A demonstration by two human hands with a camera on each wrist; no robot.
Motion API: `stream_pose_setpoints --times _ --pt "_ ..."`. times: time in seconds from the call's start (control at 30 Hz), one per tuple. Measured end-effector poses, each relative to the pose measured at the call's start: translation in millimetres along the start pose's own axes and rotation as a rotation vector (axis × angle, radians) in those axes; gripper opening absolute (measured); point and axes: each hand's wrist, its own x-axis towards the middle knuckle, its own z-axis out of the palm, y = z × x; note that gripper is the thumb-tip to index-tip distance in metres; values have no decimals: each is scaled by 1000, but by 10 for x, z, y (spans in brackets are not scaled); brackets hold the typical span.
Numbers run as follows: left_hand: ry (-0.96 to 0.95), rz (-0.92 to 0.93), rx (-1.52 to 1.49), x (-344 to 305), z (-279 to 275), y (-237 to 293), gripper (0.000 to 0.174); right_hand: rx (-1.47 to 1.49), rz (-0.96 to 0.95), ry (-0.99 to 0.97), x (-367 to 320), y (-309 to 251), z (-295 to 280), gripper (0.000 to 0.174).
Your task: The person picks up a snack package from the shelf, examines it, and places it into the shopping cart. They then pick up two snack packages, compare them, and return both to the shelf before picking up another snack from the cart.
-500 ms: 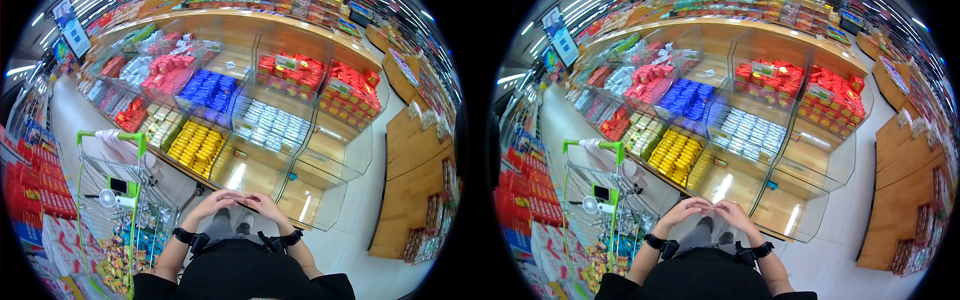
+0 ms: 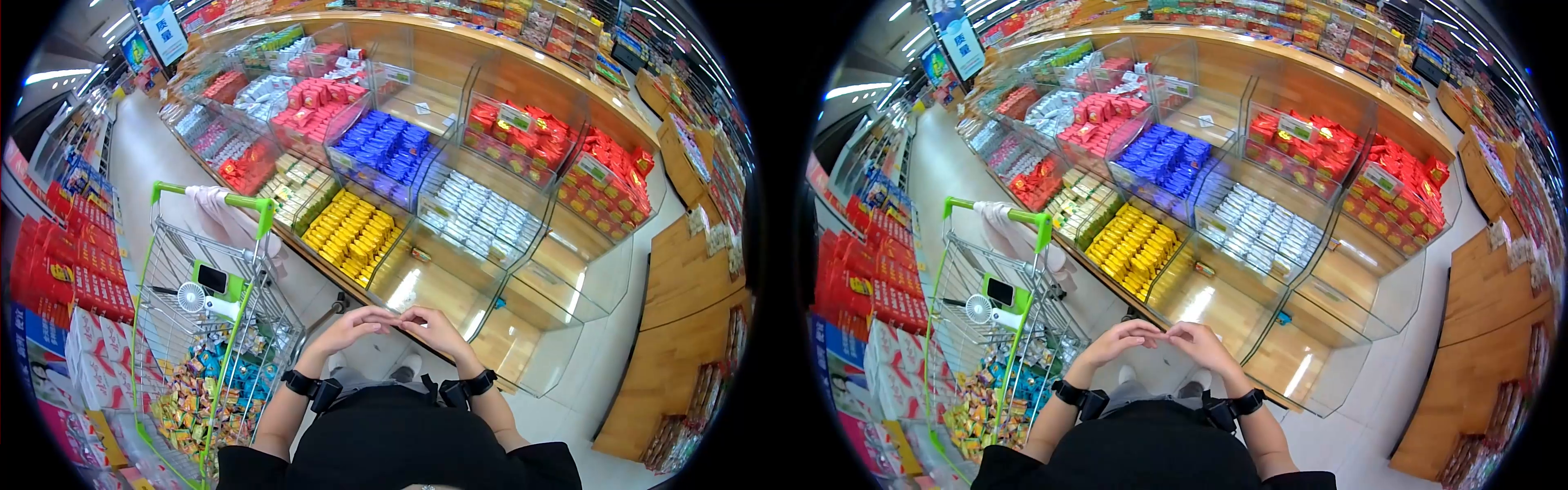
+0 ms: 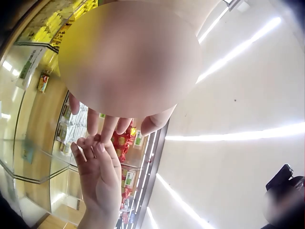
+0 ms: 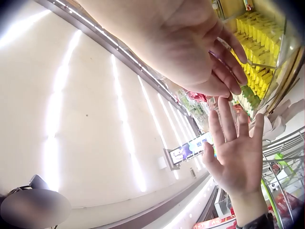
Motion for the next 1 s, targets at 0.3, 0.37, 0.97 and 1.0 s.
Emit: stream_pose_setpoints --times 0.3,0.37,0.97,1.0 --pt "147 60 -47 -537 -359 54 32 -52 -45 -239 479 -216 406 15" --pt "184 51 -58 -679 -423 75 31 -63 -85 -279 559 -285 539 15" --pt "361 146 -98 -1952 -1011 55 29 -209 -146 -546 1106 -723 1807 15" --pt "372 147 -105 -2027 -1042 65 29 -209 -143 -559 1132 -731 1881 15"
